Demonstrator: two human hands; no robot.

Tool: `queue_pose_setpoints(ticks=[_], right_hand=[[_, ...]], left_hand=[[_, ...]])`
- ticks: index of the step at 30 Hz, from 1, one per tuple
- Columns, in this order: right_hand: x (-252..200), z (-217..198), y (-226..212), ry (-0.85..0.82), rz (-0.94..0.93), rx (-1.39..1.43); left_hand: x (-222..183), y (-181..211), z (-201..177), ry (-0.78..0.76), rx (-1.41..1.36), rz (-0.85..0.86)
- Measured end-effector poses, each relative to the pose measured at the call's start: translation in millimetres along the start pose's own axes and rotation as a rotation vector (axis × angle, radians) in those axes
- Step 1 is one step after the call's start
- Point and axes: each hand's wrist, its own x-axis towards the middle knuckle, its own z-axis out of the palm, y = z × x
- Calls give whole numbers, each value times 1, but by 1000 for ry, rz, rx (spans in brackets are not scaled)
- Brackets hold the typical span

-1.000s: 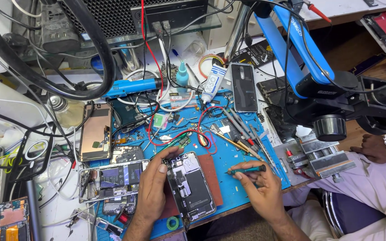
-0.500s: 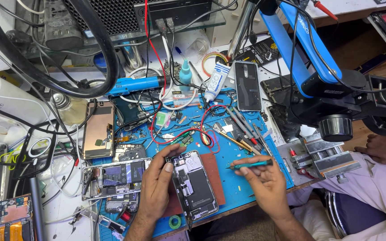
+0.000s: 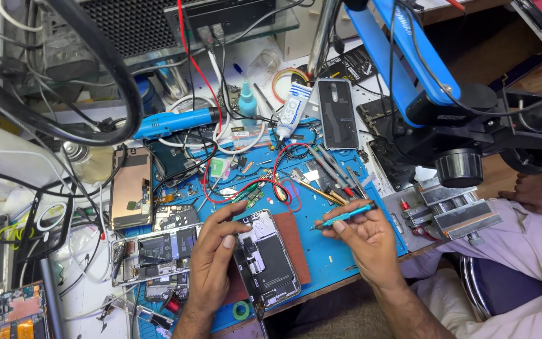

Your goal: The person uses a screwdriver to remove components from a mobile phone before setting it aside. They then pick up a different phone, press the screen into the frame, and press the side button to turn the device on.

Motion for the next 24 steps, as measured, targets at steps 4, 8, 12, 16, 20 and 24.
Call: queue_pose_setpoints(ticks=[4, 8, 12, 16, 20, 24], right_hand=[[4, 2, 4, 19, 38, 78], [12, 17, 5, -21, 108, 142], [18, 33, 6, -90, 117, 219], [17, 52, 6, -141, 48, 213], [16, 66, 5, -150, -13, 170], [14, 74, 2, -131, -51, 76]], left_hand=[[0, 3, 1, -19, -6, -23], [-1, 6, -1, -10, 14, 73], [-1, 7, 1, -7, -72, -140], [-2, 12, -1, -2, -108, -82], [1, 14, -2, 2, -90, 85], [1, 13, -2, -16, -230, -181]])
